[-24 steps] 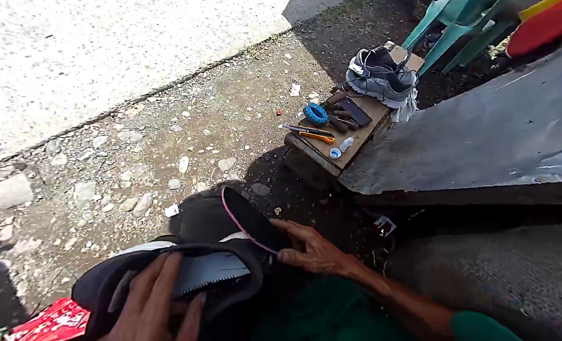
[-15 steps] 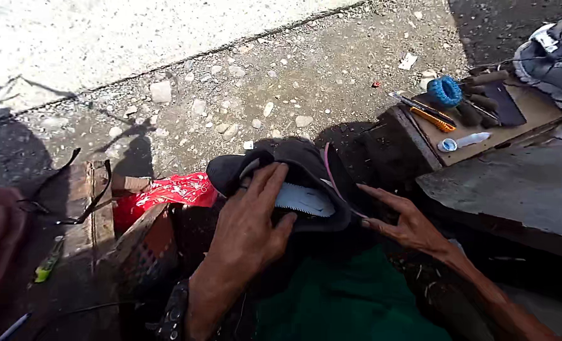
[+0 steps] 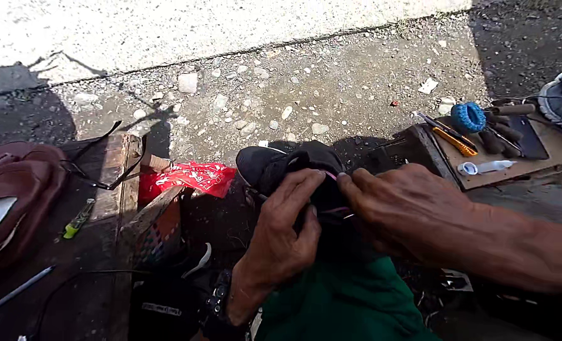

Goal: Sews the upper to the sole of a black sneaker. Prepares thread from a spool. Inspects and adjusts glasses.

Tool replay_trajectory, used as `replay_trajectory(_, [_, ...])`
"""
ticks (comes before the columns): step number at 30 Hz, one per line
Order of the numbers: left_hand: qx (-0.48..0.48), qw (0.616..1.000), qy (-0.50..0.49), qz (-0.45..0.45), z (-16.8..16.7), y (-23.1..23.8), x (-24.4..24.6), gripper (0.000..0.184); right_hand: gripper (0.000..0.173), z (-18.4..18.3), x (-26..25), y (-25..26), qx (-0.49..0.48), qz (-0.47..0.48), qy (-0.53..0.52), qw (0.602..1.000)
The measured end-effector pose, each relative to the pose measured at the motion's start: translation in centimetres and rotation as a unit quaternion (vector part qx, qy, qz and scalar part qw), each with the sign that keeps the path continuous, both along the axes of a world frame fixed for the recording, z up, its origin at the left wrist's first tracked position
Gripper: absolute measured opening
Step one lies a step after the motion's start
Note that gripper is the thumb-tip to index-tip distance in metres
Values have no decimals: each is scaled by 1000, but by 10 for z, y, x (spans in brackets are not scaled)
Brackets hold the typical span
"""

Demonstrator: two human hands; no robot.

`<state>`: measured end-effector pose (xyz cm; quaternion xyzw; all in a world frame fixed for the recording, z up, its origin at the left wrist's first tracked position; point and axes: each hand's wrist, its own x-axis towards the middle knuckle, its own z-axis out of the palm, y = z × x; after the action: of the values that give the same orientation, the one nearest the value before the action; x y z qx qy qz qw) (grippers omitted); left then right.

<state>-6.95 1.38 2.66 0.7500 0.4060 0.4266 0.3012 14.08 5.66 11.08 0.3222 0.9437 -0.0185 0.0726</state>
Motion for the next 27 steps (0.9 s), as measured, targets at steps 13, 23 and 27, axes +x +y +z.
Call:
replay_trajectory(13, [-249, 845, -444, 164, -88, 70, -68, 44, 14, -74, -65, 8, -80, -20, 119, 989])
replay_trajectory(23, [-231, 886, -359, 179, -86, 66, -79, 44, 33, -24, 3, 10, -231, 24, 121, 965])
replay_trajectory(27, [-208, 923, -316, 74, -112, 82, -97, 45, 26, -32, 8, -15, -237, -12, 8, 971])
